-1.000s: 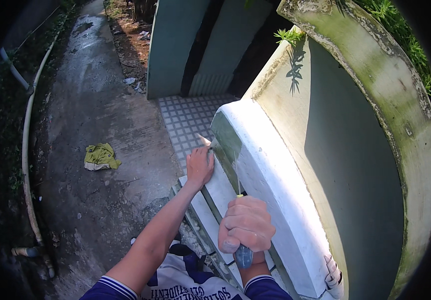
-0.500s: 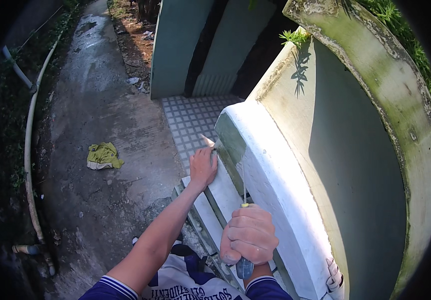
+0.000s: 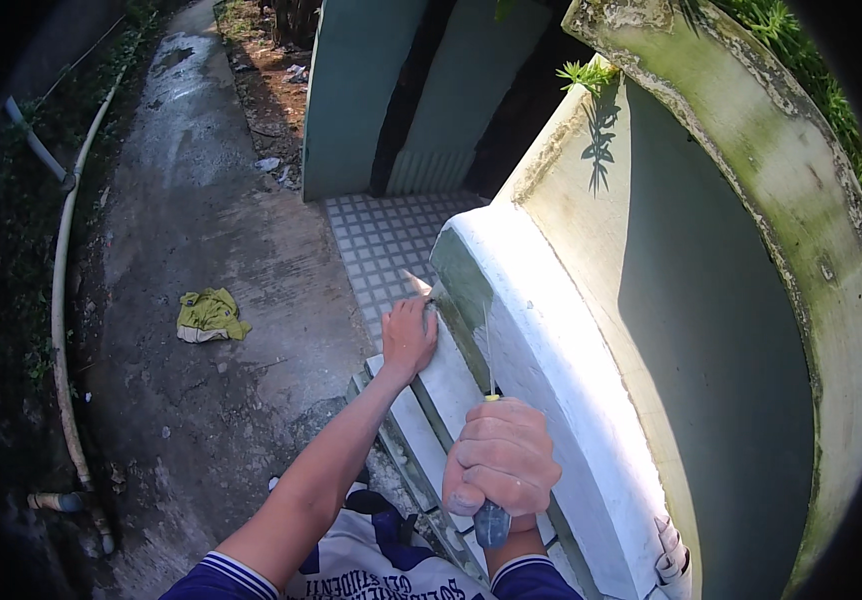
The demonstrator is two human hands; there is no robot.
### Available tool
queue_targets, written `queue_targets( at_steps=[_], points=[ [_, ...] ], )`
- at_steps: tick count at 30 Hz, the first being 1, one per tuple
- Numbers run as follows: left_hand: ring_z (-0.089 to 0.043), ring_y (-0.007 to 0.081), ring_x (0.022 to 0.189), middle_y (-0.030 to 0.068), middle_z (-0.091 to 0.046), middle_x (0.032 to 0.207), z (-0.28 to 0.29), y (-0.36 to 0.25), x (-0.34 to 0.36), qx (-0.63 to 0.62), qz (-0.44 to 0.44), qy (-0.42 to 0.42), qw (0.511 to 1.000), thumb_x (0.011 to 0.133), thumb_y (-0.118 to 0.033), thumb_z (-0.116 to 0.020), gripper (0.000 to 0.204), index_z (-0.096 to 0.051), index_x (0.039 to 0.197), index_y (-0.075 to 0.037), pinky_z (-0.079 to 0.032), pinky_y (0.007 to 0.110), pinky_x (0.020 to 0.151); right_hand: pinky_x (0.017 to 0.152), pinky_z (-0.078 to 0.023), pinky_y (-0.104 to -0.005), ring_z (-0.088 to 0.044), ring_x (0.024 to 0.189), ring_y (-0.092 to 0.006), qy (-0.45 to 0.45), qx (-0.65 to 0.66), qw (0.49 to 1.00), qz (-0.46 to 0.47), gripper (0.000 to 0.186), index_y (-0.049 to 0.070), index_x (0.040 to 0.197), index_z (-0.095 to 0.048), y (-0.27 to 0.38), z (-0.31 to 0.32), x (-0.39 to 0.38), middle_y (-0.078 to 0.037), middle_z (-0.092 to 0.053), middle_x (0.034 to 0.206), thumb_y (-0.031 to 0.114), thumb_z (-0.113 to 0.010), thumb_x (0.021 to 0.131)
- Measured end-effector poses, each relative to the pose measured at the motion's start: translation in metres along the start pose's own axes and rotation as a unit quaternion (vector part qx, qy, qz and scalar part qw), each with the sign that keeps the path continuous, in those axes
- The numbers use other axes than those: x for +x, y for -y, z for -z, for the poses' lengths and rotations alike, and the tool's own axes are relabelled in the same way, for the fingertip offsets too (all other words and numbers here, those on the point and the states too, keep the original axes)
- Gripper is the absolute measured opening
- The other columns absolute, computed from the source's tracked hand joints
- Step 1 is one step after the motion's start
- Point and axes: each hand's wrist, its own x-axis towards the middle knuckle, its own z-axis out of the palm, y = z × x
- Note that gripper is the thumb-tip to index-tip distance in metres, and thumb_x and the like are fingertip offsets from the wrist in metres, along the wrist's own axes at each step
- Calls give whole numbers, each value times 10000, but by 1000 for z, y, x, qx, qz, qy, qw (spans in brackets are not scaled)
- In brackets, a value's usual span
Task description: The person is scraping the old paint and applying some putty to the wall.
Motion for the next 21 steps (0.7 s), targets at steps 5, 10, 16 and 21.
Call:
queue_targets(
  at_steps=[5,10,16,21],
  points=[
    [-552,250,1149,110,-650,1161,2,0,0,-8,-2,-6,1000,929,-266,-559,357,-622,1208,-52,-382,399,940,428,-433,-289,-422,377,-121,-25,64,997,36,375,102,744,-427,5,5,-2,5,-433,492,336,-580,995],
    [-564,239,1120,91,-650,1142,0,-2,0,2,-6,-10,1000,906,-267,-577,358,-625,1203,-73,-393,406,912,413,-420,-277,-396,355,-101,-12,-8,1000,10,394,105,720,-412,7,1,2,16,-416,473,334,-573,997],
    [-564,240,1121,92,-652,1144,2,9,-1,11,-5,-20,1000,902,-263,-582,353,-629,1193,-68,-394,406,915,408,-419,-271,-369,338,-90,0,0,1000,-16,408,109,703,-400,9,-3,-2,26,-400,457,331,-578,994],
    [-554,258,1150,112,-649,1167,0,-4,2,-18,-3,1,1000,922,-256,-559,362,-618,1215,-51,-382,408,946,390,-403,-268,-379,346,-99,-20,8,998,-55,408,105,700,-392,-8,-5,1,17,-398,462,319,-589,986]
  ],
)
